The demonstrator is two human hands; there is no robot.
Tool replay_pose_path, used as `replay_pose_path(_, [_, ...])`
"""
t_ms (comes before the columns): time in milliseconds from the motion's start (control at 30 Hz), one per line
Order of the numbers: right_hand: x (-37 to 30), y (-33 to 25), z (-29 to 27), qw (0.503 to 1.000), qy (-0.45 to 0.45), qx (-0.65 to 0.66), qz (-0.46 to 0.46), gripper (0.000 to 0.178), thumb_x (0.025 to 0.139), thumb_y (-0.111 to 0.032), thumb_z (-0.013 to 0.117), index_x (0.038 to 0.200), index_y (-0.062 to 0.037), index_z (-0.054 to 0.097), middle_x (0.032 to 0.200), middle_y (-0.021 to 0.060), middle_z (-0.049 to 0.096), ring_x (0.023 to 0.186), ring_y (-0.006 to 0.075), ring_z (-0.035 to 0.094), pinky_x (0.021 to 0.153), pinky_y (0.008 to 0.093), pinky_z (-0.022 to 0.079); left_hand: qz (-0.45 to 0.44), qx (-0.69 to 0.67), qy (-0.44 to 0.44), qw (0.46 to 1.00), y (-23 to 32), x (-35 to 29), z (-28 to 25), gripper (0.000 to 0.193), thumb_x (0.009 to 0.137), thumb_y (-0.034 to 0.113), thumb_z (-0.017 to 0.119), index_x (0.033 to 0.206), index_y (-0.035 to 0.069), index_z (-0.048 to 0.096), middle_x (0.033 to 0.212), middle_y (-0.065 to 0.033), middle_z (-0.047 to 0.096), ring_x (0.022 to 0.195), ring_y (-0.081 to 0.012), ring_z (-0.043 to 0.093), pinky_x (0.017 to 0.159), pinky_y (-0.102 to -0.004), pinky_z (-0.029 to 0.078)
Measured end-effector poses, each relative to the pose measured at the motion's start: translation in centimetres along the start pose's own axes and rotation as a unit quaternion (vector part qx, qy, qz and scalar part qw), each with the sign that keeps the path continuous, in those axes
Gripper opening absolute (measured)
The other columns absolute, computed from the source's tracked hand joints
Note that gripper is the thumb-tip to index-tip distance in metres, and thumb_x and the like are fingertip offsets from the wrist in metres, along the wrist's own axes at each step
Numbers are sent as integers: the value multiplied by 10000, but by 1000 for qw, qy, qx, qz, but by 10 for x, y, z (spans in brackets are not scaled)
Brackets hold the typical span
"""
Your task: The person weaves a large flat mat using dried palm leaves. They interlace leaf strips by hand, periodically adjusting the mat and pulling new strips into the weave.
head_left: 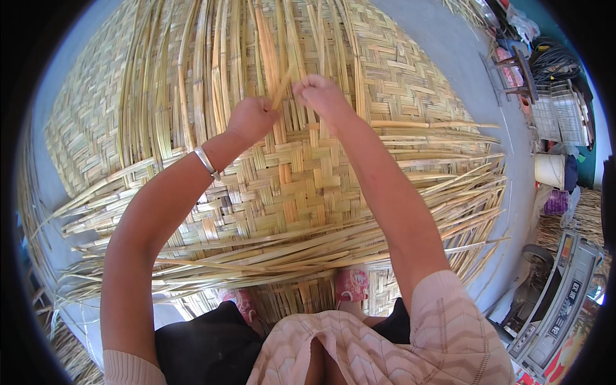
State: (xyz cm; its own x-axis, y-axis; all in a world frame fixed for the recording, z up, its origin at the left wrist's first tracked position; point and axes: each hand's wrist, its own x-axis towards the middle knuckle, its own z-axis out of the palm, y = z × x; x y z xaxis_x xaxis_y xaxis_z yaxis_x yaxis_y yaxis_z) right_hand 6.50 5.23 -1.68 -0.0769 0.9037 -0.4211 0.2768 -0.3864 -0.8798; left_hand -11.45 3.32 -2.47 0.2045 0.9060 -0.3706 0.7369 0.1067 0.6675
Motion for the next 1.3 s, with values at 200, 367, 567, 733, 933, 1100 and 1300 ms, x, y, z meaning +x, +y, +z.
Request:
replay_pose_path(200, [55,-38,20,898,-48,-435,-43,245,850,-145,560,1006,19,654,983,177,673,881,269,659,782,356,523,-54,-113,1,992,-7,18,4,274,821,144,615,1038,-24,614,731,-133,626,600,-208,597,589,-321,513])
replay_pose_path(367, [75,-43,36,836,-54,-547,0,230,831,-145,566,961,10,676,955,207,671,866,331,666,748,370,533,-130,-228,-63,963,-7,28,-4,191,845,87,580,1010,-10,581,727,-74,594,613,-143,572,521,-232,484])
replay_pose_path(567, [84,-42,29,895,-65,-435,69,215,836,-142,549,925,4,678,902,187,683,748,219,678,599,329,534,-129,-388,-15,912,-9,20,5,107,884,114,525,940,36,570,848,-60,603,626,-135,574,546,-215,481])
replay_pose_path(733, [76,-38,13,975,-36,-198,93,212,846,-160,558,953,-5,655,797,97,662,626,159,624,514,287,481,-182,-433,-83,879,-9,31,-1,115,937,126,480,966,55,567,828,-40,605,609,-112,569,495,-223,449])
replay_pose_path(933, [60,-24,-6,990,-14,-140,-4,206,849,-157,565,965,-6,645,749,95,661,612,152,635,521,278,493,-126,-469,-251,837,-12,41,-4,185,968,208,490,975,44,576,871,-46,605,699,-137,554,619,-258,469])
replay_pose_path(1100, [48,-8,-17,996,34,-85,-17,216,855,-136,553,1017,-22,640,718,91,685,622,152,669,563,278,524,-96,-451,-274,844,-19,40,-4,190,943,253,537,963,75,601,867,-11,598,746,-127,531,700,-298,465])
replay_pose_path(1300, [38,-5,-17,994,31,-100,-11,172,842,-108,564,977,-44,651,776,106,694,614,166,672,591,300,533,-76,-466,-281,836,-22,37,-5,180,924,258,565,949,89,621,880,-4,631,766,-121,568,707,-289,468])
